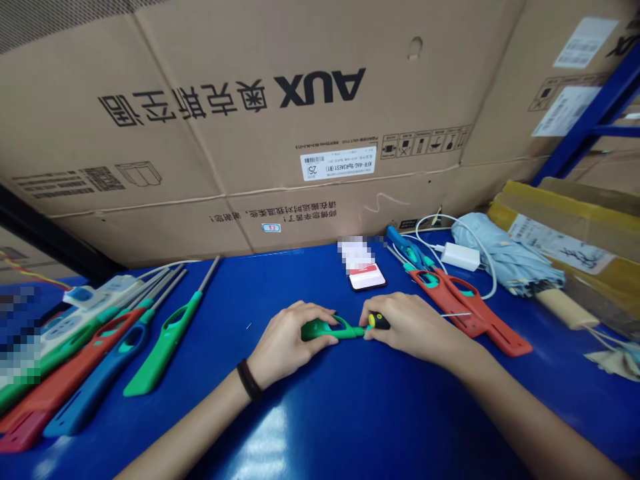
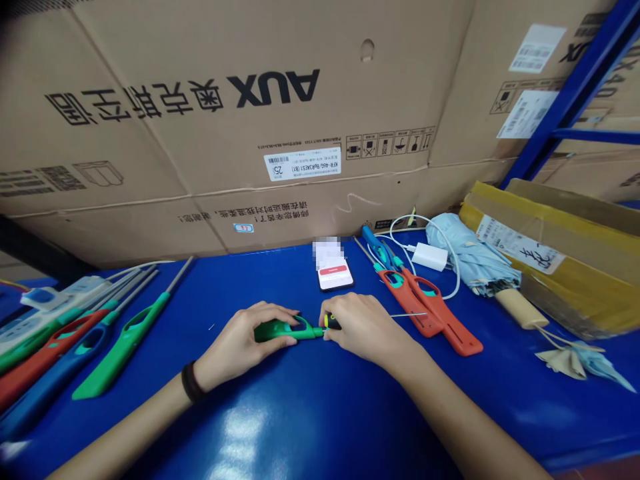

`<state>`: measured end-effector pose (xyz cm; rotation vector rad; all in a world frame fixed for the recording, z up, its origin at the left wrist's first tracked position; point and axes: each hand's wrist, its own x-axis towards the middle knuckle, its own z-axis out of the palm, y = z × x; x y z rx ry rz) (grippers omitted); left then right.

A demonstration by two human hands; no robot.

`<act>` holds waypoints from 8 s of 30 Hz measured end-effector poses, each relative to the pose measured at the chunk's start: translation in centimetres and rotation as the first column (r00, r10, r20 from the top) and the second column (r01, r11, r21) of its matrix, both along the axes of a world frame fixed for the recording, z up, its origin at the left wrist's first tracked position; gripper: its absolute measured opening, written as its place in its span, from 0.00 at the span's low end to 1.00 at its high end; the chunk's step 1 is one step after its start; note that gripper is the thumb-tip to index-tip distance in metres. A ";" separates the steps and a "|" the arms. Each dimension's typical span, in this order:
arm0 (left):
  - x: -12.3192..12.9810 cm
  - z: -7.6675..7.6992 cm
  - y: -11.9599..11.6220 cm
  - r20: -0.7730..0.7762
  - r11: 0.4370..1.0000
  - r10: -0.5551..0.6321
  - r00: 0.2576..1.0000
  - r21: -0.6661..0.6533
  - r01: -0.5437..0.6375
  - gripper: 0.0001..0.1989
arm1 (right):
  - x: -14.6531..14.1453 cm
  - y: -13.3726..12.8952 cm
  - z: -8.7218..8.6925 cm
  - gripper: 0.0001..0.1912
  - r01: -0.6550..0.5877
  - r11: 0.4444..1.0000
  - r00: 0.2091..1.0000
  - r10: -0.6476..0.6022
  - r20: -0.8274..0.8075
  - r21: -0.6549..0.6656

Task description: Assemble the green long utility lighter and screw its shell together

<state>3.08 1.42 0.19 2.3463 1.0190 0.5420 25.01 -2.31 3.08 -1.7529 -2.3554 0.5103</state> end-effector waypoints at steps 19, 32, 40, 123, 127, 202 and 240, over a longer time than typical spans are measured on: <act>-1.6 -1.0 0.1 -0.101 0.918 -0.257 0.961 0.287 0.275 0.12 | -0.4 0.0 -1.1 0.07 -0.157 0.985 0.985 0.161 -0.062 0.072; -2.5 -1.4 1.1 -0.256 0.856 -0.019 0.966 0.495 0.148 0.18 | 0.1 0.0 -0.7 0.07 -0.184 0.974 0.982 0.188 -0.021 0.134; -3.0 -1.1 0.7 -0.184 0.720 -0.103 0.977 0.664 0.201 0.17 | 0.1 -0.2 -0.5 0.14 -0.215 0.939 0.975 0.221 0.010 0.267; -3.8 -0.1 -0.2 -0.112 0.653 -0.142 0.983 0.736 0.178 0.19 | -0.5 -1.6 1.3 0.10 -0.255 0.957 0.960 0.267 -0.080 0.136; -3.9 0.1 -0.4 -0.083 0.678 -0.131 0.988 0.719 0.151 0.22 | 0.2 -1.5 1.5 0.10 -0.232 0.967 0.966 0.242 -0.092 0.107; -3.5 -0.2 -0.5 -0.144 0.591 0.187 0.972 0.807 0.006 0.25 | 0.6 -1.7 1.6 0.08 -0.182 0.940 0.980 0.197 -0.025 0.290; -3.5 -1.2 -1.3 -0.097 0.795 0.037 0.995 0.606 0.029 0.19 | -1.5 -1.0 0.2 0.09 -0.407 0.898 0.913 0.399 0.082 0.167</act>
